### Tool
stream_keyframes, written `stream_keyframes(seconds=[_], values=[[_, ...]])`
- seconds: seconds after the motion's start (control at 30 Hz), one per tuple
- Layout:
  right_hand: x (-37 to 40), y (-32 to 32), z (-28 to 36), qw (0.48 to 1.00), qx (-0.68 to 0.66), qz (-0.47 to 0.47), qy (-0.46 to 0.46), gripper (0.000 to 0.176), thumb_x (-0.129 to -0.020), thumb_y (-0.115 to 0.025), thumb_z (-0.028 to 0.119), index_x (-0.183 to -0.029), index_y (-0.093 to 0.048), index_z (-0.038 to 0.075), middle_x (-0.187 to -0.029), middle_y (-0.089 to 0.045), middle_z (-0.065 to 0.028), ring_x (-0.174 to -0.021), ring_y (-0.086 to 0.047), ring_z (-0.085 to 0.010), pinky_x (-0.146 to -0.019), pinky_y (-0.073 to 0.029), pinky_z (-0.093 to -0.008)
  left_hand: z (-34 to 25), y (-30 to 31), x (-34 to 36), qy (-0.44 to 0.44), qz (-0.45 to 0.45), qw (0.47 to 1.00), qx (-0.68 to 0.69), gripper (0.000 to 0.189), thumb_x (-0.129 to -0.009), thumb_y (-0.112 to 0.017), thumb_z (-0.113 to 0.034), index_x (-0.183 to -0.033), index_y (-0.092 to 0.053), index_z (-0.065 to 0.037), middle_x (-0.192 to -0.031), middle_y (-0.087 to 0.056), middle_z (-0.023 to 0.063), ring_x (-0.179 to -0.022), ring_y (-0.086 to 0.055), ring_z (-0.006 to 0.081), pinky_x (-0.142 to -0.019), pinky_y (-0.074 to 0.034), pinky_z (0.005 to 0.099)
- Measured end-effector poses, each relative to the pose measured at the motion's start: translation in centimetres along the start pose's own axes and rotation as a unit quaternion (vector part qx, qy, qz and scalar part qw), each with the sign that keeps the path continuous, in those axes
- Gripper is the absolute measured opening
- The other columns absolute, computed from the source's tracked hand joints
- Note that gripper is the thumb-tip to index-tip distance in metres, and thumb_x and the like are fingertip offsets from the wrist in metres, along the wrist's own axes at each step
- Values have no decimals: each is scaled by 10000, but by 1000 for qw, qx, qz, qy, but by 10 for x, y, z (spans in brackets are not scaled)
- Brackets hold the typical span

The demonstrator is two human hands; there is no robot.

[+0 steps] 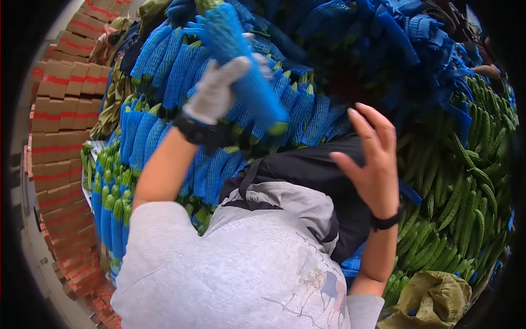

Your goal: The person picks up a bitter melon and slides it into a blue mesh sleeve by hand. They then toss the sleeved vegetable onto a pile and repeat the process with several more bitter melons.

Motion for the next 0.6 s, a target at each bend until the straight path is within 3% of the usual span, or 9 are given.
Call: stream_keyframes(seconds=[0.13,0.2,0.3,0.4,0.5,0.53,0.57,0.6], values=[[51,34,-55,994,13,-24,-109,375,-768,-701,1,-1135,-626,12,-1183,-600,-148,-1094,-587,-298,-937,-463,-364,-35,109,56,208,-65,951,-221,625,-808,-714,-221,-1316,-413,-19,-968,-603,72,-882,-597,201,-832,-487,377],[90,52,-89,987,29,-22,-154,304,-818,-658,16,-1119,-621,-2,-1143,-614,-148,-1078,-594,-278,-927,-456,-347,-29,137,99,295,-91,887,-344,418,-801,-714,-177,-1152,-559,-12,-944,-614,48,-821,-583,129,-774,-484,298],[149,71,-123,963,23,-36,-268,222,-890,-603,36,-1106,-612,-11,-1065,-632,-121,-940,-616,-204,-842,-477,-314,8,151,161,444,-91,828,-331,487,-779,-742,-225,-1196,-566,-46,-964,-610,14,-850,-572,124,-789,-484,303],[191,85,-134,942,54,-43,-330,213,-913,-595,70,-1109,-621,-10,-1023,-649,-98,-899,-623,-176,-813,-484,-297,44,166,216,510,-111,795,-310,561,-757,-764,-249,-1230,-553,-32,-1062,-637,67,-947,-592,170,-868,-479,330],[223,89,-142,925,54,-60,-370,208,-925,-592,90,-1106,-630,-6,-1008,-659,-86,-888,-626,-165,-801,-488,-292,64,202,264,486,-159,792,-334,607,-744,-774,-260,-1249,-541,-15,-1103,-642,103,-1005,-602,197,-915,-467,343],[231,89,-142,922,54,-62,-378,206,-927,-592,94,-1104,-633,-4,-1005,-661,-84,-884,-627,-163,-797,-489,-291,70,225,281,474,-167,755,-420,672,-725,-779,-313,-1262,-525,2,-1119,-641,135,-1026,-613,240,-932,-462,356],[240,89,-143,918,54,-67,-387,205,-928,-591,97,-1102,-636,-2,-1001,-664,-82,-881,-628,-161,-794,-490,-290,45,192,257,502,-172,634,-563,769,-699,-775,-375,-1282,-485,34,-1171,-614,199,-1104,-587,313,-973,-442,374],[247,88,-145,916,55,-77,-389,203,-928,-591,98,-1098,-639,-4,-1019,-665,-87,-887,-629,-162,-794,-492,-291,47,197,259,487,-173,589,-621,814,-689,-771,-397,-1298,-461,45,-1209,-585,225,-1146,-555,338,-992,-427,381]])
Point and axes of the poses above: each hand's wrist, its own x-axis away from the middle knuckle, its own y-axis out of the back of the hand, z = x × y, the point moved 1 cm from there along -x, towards the middle knuckle
